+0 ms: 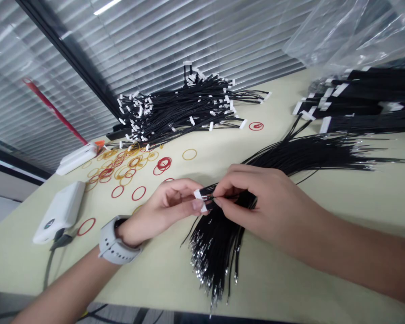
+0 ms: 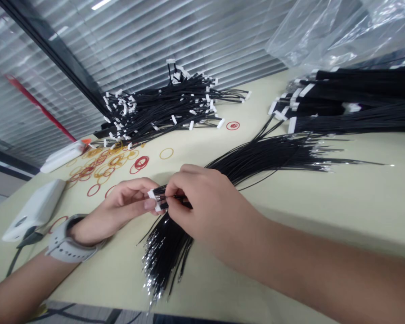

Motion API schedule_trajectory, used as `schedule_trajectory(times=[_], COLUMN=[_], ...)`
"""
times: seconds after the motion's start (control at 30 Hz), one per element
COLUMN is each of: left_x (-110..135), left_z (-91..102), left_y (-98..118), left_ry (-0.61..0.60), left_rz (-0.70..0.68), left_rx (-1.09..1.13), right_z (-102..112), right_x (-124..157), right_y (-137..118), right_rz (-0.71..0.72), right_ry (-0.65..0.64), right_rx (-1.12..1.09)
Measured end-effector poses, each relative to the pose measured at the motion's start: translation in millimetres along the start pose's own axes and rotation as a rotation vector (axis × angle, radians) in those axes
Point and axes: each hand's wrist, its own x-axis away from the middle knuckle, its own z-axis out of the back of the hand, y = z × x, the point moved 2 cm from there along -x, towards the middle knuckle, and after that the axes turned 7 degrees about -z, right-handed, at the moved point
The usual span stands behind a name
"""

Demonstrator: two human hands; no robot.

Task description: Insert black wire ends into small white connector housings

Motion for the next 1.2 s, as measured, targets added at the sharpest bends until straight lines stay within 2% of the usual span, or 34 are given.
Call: schedule_trajectory(times=[0.57, 0.9, 1.2], left_x=[0.1, 1.2, 1.4], left_z=[-0.3, -0.2, -3.2], left_y=[-1.6, -1.8, -3.4], left_ry=[-0.046, -0.039, -0.011], left_rz=[-0.014, -0.003, -0.006], left_rx=[-0.135, -0.125, -0.244], right_z=[-2.2, -1.4, -3.5], right_x=[-1.1, -0.6, 1.4], right_y=[1.5, 0.8, -0.1], right_rz=[0.018, 0.096, 0.031], right_ry=[-0.024, -0.050, -0.083], right_rx=[0.056, 0.067, 0.078])
